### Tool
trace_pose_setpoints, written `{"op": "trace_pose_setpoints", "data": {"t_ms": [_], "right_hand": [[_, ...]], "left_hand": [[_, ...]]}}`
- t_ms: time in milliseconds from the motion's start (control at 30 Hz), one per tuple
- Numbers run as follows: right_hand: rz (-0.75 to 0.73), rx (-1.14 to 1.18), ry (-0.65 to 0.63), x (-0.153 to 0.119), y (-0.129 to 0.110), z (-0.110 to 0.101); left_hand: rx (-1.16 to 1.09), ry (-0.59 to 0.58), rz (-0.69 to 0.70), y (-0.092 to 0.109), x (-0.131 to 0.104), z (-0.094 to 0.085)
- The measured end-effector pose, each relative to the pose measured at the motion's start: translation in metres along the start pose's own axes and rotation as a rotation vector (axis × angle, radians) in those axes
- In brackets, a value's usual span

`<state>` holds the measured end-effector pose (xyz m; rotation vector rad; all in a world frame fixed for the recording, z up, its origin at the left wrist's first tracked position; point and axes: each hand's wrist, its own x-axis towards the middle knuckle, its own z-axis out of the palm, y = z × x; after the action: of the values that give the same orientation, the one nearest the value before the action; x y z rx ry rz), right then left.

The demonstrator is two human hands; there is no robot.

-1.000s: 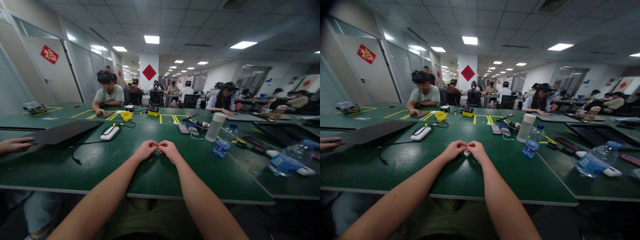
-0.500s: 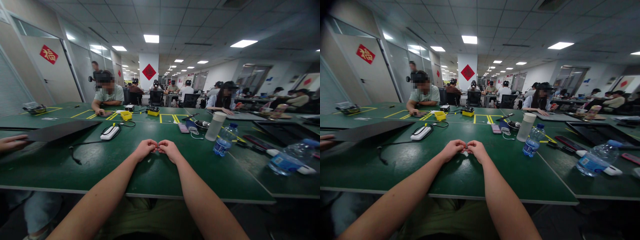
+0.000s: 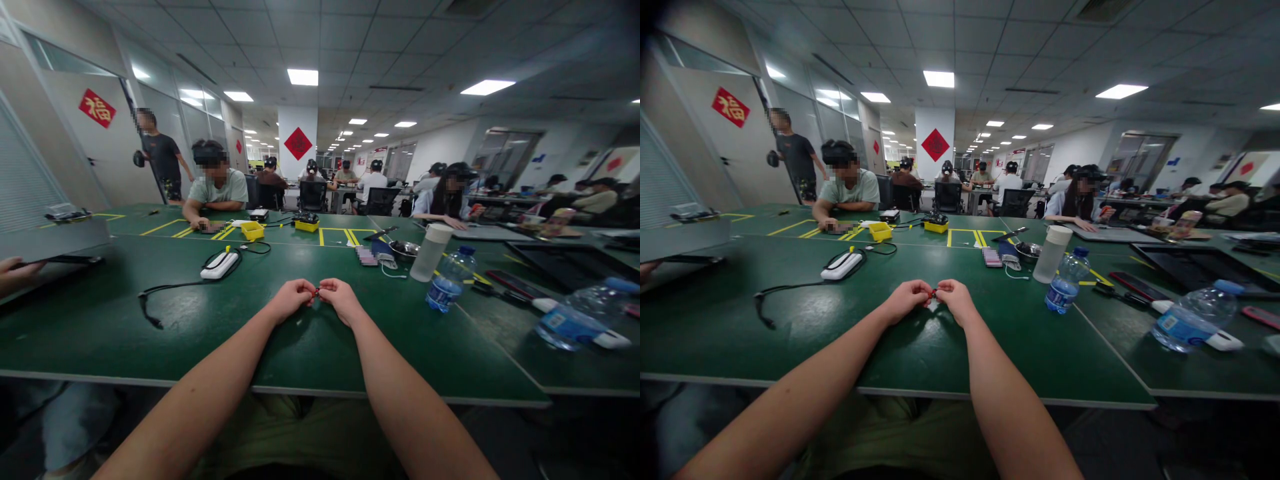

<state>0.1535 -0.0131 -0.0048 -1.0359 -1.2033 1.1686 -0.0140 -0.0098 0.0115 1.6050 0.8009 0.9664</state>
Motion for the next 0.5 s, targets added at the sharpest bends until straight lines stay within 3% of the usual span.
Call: {"op": "trace_pose_setpoints", "data": {"t_ms": [267,500], "right_hand": [[0.087,0.01,-0.105,-0.0066,-0.0098,0.0035],[0.052,-0.019,-0.075,-0.0066,-0.0099,0.0037]], "left_hand": [[0.045,0.027,0.02,0.0045,-0.0024,-0.0007],[-0.064,0.062,-0.032,-0.0023,0.0013,-0.0027]]}}
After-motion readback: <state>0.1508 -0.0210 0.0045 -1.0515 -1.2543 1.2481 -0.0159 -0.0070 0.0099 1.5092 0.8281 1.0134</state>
